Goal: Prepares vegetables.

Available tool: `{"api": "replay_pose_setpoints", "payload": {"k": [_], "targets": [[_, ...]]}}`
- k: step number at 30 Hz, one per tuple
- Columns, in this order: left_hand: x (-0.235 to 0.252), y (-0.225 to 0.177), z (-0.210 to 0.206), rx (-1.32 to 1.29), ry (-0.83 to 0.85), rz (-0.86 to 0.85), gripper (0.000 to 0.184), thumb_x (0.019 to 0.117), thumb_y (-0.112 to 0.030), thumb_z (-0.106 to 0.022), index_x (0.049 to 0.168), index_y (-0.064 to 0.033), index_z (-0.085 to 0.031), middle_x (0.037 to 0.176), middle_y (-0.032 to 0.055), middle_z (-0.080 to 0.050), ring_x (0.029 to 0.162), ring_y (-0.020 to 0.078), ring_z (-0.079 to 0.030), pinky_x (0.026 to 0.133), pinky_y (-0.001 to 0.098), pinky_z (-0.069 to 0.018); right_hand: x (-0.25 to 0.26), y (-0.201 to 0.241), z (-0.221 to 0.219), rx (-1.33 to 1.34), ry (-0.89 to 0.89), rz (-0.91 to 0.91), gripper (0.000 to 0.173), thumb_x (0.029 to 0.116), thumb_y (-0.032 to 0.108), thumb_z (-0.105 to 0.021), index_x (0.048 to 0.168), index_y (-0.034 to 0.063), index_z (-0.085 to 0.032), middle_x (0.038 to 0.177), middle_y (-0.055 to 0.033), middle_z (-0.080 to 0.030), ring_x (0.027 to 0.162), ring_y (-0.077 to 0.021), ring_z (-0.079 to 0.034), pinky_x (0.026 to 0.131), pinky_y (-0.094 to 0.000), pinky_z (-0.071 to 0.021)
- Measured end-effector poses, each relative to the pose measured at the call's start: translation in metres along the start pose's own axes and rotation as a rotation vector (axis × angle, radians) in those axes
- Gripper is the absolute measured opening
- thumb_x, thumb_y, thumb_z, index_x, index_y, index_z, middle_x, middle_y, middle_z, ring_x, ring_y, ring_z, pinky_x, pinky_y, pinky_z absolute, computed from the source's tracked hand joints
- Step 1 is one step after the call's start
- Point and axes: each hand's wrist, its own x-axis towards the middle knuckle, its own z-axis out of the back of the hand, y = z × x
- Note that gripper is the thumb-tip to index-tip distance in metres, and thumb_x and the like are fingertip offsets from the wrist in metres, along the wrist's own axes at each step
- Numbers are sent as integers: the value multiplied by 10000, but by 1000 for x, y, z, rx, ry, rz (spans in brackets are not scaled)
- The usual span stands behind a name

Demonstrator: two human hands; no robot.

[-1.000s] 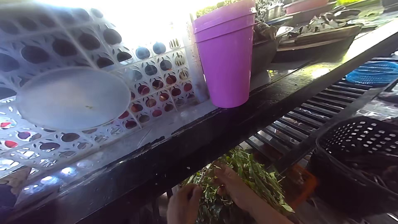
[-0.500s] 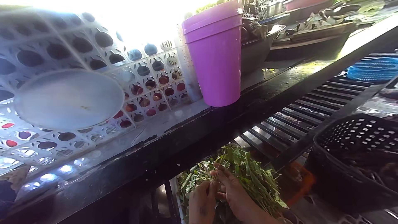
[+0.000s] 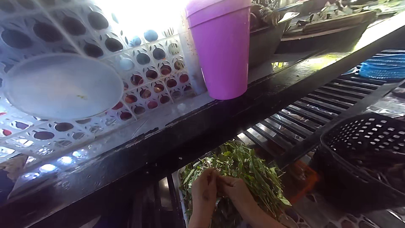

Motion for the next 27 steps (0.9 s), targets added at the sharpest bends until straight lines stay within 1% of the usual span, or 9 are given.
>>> {"api": "replay_pose_setpoints", "payload": {"k": [3, 6, 9, 11, 13, 17, 19, 22, 27], "targets": [[13, 5, 5, -122, -143, -1, 205, 1050, -156, -550, 1122, -47, -707, 894, 26, -761, 767, 127, -729, 726, 355, -612, 0, 4, -5, 8, -10, 44, 205, 985, 62, -657, 1154, 51, -773, 1007, -62, -781, 874, -140, -754, 803, -307, -640], [21, 5, 17, -206, -186, 41, 219, 1063, -142, -528, 1146, -19, -690, 850, 46, -731, 678, 131, -715, 635, 318, -624, 5, 8, -2, 127, -68, 12, 180, 986, 39, -648, 1128, 19, -756, 964, -86, -759, 844, -161, -734, 782, -310, -623], [26, 7, 31, -184, -266, 32, 210, 1058, -123, -530, 1155, -5, -675, 847, 71, -698, 652, 140, -688, 617, 314, -609, 19, 7, 16, 283, -140, -64, 168, 990, -1, -622, 1119, -23, -726, 954, -112, -735, 822, -170, -710, 764, -301, -607], [27, 14, 36, -95, -278, -25, 199, 1041, -147, -564, 1134, -45, -707, 819, 40, -700, 630, 119, -666, 597, 301, -584, 26, 8, 26, 363, -163, -79, 187, 1027, 26, -574, 1150, -32, -702, 957, -112, -717, 809, -166, -696, 756, -288, -599], [23, 19, 34, 12, -261, -132, 200, 1024, -174, -585, 1111, -88, -743, 812, 16, -707, 651, 115, -653, 630, 322, -569, 31, 15, 31, 446, -162, -73, 220, 1059, 87, -541, 1176, -32, -684, 952, -109, -711, 803, -161, -694, 762, -278, -598], [6, 13, 21, 88, -201, -256, 190, 1008, -146, -603, 1076, -90, -772, 958, 44, -751, 821, 152, -709, 777, 371, -595, 36, 22, 38, 514, -117, -15, 267, 1076, 102, -502, 1277, -21, -629, 1055, -103, -693, 884, -158, -692, 834, -280, -590], [0, 12, 15, 119, -189, -299, 196, 1000, -164, -603, 1058, -103, -780, 937, 44, -748, 816, 159, -713, 762, 379, -597, 39, 23, 38, 518, -165, 28, 272, 1064, 81, -518, 1292, -25, -621, 1079, -107, -695, 891, -153, -694, 836, -281, -591], [0, 11, 16, 150, -211, -314, 203, 992, -207, -608, 1064, -149, -787, 913, 22, -742, 750, 146, -700, 687, 372, -593, 42, 31, 41, 326, -364, 221, 256, 1058, 119, -546, 1251, -18, -642, 1016, -74, -698, 826, -123, -669, 771, -259, -570], [4, 16, 26, 220, -257, -375, 205, 978, -270, -610, 1041, -213, -797, 910, -8, -738, 737, 143, -697, 647, 388, -590, 43, 34, 71, -570, -462, 903, 279, 959, 223, -641, 1177, 95, -760, 1070, -51, -695, 903, -103, -676, 754, -262, -598]]}}
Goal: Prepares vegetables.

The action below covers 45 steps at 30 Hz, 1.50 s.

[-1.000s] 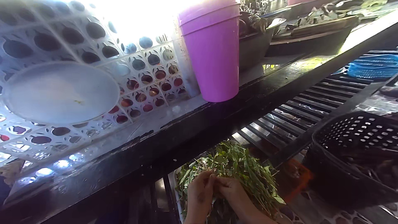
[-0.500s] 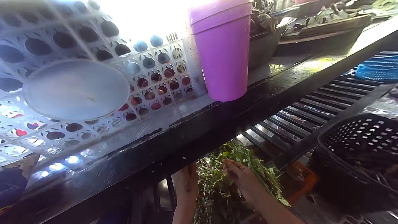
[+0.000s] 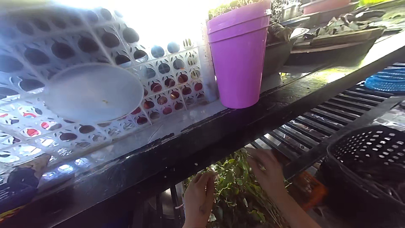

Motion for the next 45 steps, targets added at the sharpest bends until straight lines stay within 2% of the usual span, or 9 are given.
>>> {"api": "replay_pose_setpoints", "payload": {"k": [10, 14, 17, 22, 31, 35, 39, 41, 45], "targets": [[-7, 4, 2, -58, 31, -63, 238, 983, -320, -573, 1025, -248, -797, 878, -69, -724, 742, 75, -674, 657, 312, -571, -16, -20, -13, -302, 126, 259, 179, 935, 246, -624, 966, 186, -791, 888, -11, -696, 855, -144, -684, 744, -292, -587], [-10, -6, -2, -82, 135, -12, 202, 987, -269, -616, 1037, -204, -800, 933, -9, -745, 790, 137, -709, 696, 388, -598, -12, 7, -14, 275, 79, -511, 211, 995, 96, -509, 978, 7, -699, 858, -18, -645, 773, -72, -605, 713, -246, -506], [-11, -9, -1, -73, 163, 30, 207, 988, -274, -613, 1040, -198, -799, 941, -5, -743, 801, 145, -710, 701, 398, -594, 6, 3, -8, 546, -87, -823, 259, 1064, 135, -394, 930, 64, -604, 813, 1, -563, 726, -95, -561, 672, -265, -492], [-9, -8, 0, -49, 231, 76, 211, 997, -290, -615, 1051, -195, -796, 981, 9, -751, 887, 174, -726, 765, 445, -599, -10, 14, -4, 128, 384, -291, 322, 1047, 198, -459, 1171, -20, -660, 1216, -149, -665, 1107, -195, -652, 946, -370, -547], [-10, -12, -1, -26, 316, 171, 233, 1007, -298, -599, 1091, -185, -785, 1020, 11, -751, 931, 167, -718, 830, 431, -586, -53, -4, -35, -371, 407, 296, 222, 971, 238, -535, 969, 169, -746, 895, -10, -730, 841, -198, -726, 676, -378, -605], [-8, -14, 15, -147, 560, 283, 363, 1044, -394, -549, 1267, -160, -714, 1025, 37, -754, 921, 180, -717, 863, 463, -572, -40, -1, -29, -162, 391, -172, 252, 936, 183, -520, 880, 73, -740, 789, -48, -689, 737, -200, -676, 651, -451, -548], [-4, -1, 30, -209, 599, 290, 378, 1068, -406, -497, 1120, -136, -757, 849, 29, -716, 758, 155, -671, 745, 425, -552, -12, 5, -33, 463, 58, -892, 342, 1066, 133, -409, 763, 78, -558, 567, 48, -441, 483, -48, -425, 490, -209, -395], [-2, 4, 39, -179, 574, 300, 358, 1068, -378, -501, 1070, -135, -764, 878, 30, -730, 814, 172, -686, 777, 456, -552, 1, 8, -32, 705, -124, -1107, 302, 1046, 158, -364, 755, 144, -446, 521, 54, -382, 425, -76, -407, 437, -248, -408], [-2, 19, 51, -137, 445, 346, 337, 1053, -377, -530, 1018, -150, -778, 814, 22, -712, 760, 184, -668, 731, 488, -533, 25, 7, -25, 596, -152, -944, 281, 1092, 185, -392, 905, 87, -578, 640, 16, -514, 524, -78, -492, 504, -226, -435]]}}
